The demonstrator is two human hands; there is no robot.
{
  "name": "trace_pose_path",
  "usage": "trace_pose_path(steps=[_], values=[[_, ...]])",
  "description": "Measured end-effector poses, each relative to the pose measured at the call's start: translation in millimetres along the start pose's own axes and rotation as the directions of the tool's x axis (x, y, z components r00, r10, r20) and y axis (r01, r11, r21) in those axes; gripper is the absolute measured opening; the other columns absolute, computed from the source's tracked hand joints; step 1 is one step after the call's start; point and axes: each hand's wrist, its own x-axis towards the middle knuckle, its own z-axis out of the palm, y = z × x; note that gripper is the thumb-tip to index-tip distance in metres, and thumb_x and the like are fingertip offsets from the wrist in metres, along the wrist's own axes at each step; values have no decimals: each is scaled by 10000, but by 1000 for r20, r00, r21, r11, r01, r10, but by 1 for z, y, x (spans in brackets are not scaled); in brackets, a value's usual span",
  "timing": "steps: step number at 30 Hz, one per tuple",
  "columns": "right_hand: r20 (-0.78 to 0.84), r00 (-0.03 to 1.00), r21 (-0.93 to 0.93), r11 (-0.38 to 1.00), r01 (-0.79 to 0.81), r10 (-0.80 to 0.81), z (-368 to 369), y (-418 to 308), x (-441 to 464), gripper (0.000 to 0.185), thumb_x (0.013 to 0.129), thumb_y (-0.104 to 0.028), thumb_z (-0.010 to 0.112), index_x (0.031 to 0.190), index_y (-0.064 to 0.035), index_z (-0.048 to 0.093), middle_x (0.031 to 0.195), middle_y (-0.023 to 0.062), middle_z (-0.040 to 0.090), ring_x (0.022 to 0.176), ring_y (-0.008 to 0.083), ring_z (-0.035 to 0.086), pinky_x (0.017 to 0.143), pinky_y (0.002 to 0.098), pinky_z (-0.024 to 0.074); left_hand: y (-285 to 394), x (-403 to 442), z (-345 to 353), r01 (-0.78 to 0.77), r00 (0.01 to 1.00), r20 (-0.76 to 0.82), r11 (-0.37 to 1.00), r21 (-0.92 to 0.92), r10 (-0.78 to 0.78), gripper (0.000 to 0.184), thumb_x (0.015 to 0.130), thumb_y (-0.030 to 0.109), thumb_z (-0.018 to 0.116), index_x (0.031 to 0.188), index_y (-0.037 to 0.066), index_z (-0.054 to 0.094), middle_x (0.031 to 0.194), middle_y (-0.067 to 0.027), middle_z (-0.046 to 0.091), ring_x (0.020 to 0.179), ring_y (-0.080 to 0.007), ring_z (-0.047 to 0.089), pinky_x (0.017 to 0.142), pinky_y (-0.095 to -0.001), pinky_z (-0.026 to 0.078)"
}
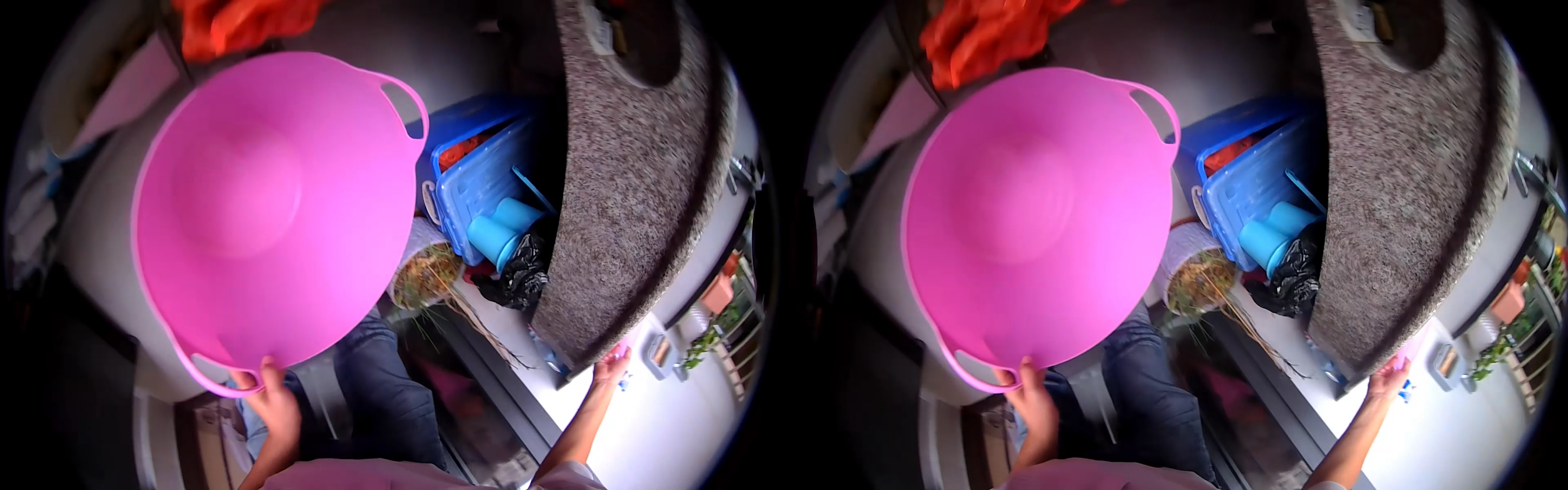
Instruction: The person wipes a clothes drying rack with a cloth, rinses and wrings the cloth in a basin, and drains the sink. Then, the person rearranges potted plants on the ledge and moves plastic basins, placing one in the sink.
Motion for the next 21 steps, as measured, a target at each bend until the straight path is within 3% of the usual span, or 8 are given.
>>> trace_pose_path(steps=[3,6,8,10,14,17,20,21], values=[[127,989,64,994,-87,78,-2,4,1,322,998,-190,502,1129,96,566,940,180,681,747,216,706,513,184,613,13,-5,33,49,997,62,995,-86,-44,513,982,47,501,1457,82,310,1321,-141,471,1129,-237,568,918,-385,547],[177,984,60,998,-23,13,-9,12,3,285,988,-163,521,1122,85,564,981,175,663,758,202,702,540,187,622,11,-9,72,16,999,33,991,-134,-12,515,971,41,511,1444,105,318,1293,-120,486,1116,-228,568,894,-380,555],[90,995,43,999,30,-33,-14,16,5,264,957,-127,570,1127,75,553,996,156,649,765,184,694,569,173,622,11,-6,92,15,998,61,994,-112,-9,513,967,53,525,1437,118,330,1300,-104,485,1103,-217,568,866,-362,556],[56,998,51,999,-19,16,-7,13,-3,267,954,-123,573,1132,74,550,993,146,649,765,177,691,569,170,619,6,2,115,0,995,95,989,-149,14,524,963,58,535,1439,126,328,1311,-97,478,1100,-212,563,846,-352,555],[48,999,65,998,-19,15,-2,18,-7,274,957,-129,570,1149,67,552,994,140,651,771,169,690,564,168,615,1,27,163,-60,980,175,980,-188,93,546,952,9,501,1447,123,300,1278,-98,480,1081,-206,559,868,-380,559],[103,994,65,997,-37,30,-11,19,-2,279,966,-140,562,1167,53,554,992,128,655,774,161,689,568,166,613,20,41,195,-133,984,89,967,-219,156,349,950,-4,487,1292,30,426,1110,-121,557,929,-184,605,760,-313,562],[112,993,69,997,-45,37,-11,20,-2,280,969,-144,561,1171,48,552,983,116,656,777,157,689,581,171,615,15,57,207,-271,946,158,958,-98,284,236,940,0,486,1176,12,481,932,-84,584,753,-141,577,632,-285,501],[109,993,73,996,-45,37,-9,20,-4,280,968,-143,563,1172,49,550,981,116,655,780,156,689,586,173,616,13,61,213,-328,932,128,939,-106,340,158,934,8,487,1091,9,498,805,-49,568,658,-120,529,570,-283,433]])
